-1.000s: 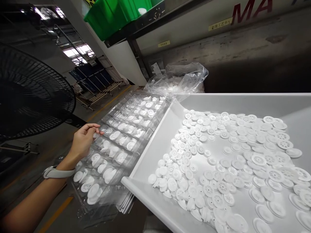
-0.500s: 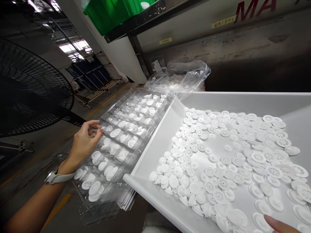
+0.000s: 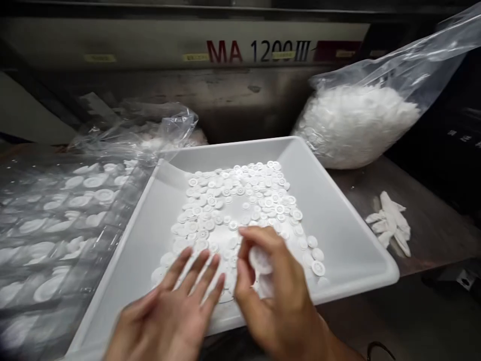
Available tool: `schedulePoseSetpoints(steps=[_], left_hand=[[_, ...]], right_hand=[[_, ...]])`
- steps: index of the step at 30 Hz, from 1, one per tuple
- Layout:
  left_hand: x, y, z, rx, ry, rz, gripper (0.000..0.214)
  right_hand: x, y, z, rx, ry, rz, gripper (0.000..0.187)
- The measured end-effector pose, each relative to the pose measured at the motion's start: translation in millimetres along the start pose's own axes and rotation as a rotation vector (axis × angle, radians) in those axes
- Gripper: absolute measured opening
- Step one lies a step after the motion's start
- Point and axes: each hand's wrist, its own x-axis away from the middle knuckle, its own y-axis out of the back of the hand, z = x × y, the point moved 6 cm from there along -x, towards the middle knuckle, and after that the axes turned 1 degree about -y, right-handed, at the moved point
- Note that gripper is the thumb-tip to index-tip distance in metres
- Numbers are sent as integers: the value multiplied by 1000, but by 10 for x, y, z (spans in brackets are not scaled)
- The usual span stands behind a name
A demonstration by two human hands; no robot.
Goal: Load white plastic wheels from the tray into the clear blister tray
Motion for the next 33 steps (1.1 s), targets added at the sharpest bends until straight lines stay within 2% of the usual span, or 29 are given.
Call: schedulePoseSetpoints(steps=[2,4,7,9,14,17,20,24,25,26,27,29,31,33], left_hand=[[-94,-267,396,162,231,-119,25],[-155,-502,544,192,265,-164,28],[-195,-637,567,226,248,-191,32],[-197,-613,538,245,240,-179,35],[-213,-467,438,278,148,-113,49],[-222,-457,454,275,189,-54,59],[-233,-462,454,268,214,-11,64],[-247,-412,435,317,230,-75,68],[-249,-409,425,336,231,-82,68],[-252,-414,414,354,230,-82,67],[-254,-423,404,368,231,-76,65],[-254,-436,393,389,242,-75,60],[-251,-436,392,405,256,-88,57],[-248,-437,393,412,264,-84,55]], right_hand=[[-60,-111,169,38,156,75,45],[-85,-199,234,79,228,198,47],[-52,-280,189,154,274,436,73],[-26,-242,98,195,255,497,75],[8,-29,-114,204,90,416,61],[67,-26,-115,202,57,460,37],[87,-13,-41,216,99,477,15],[44,135,-23,222,296,510,25],[26,176,-113,217,276,563,29],[-2,224,-260,218,190,611,32],[-26,274,-464,245,34,657,34],[-12,329,-809,317,-134,794,40],[59,321,-1067,358,-232,970,41],[148,273,-1214,374,-298,1135,34]])
